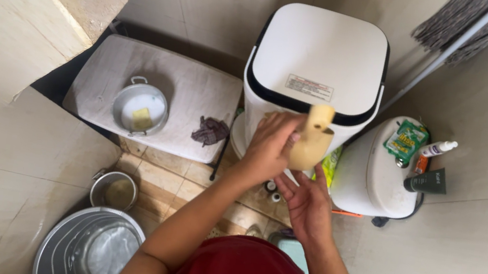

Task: Filling a portable washing machine with water using a plastic ladle.

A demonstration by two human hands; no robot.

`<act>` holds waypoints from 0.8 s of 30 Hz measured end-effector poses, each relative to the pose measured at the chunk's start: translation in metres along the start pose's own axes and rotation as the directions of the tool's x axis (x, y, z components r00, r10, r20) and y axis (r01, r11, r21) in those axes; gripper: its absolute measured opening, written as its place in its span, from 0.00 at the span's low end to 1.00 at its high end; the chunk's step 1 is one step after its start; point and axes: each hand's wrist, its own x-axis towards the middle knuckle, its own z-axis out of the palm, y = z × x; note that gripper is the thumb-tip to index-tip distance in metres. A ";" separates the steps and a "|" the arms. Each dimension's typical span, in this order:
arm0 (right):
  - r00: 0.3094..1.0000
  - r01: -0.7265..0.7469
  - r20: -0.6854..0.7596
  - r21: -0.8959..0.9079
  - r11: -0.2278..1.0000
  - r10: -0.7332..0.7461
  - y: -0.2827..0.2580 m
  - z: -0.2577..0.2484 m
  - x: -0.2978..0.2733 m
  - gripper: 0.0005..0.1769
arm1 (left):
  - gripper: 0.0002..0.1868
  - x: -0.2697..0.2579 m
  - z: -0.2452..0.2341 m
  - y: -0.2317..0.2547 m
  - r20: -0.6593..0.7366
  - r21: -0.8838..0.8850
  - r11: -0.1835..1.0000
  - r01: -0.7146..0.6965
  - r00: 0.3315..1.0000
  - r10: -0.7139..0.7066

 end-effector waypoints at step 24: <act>0.984 0.163 -0.050 -0.122 0.979 -0.170 -0.004 -0.015 -0.019 0.41 | 0.20 0.035 0.026 -0.008 0.027 -0.244 0.965 0.097 0.995 -0.093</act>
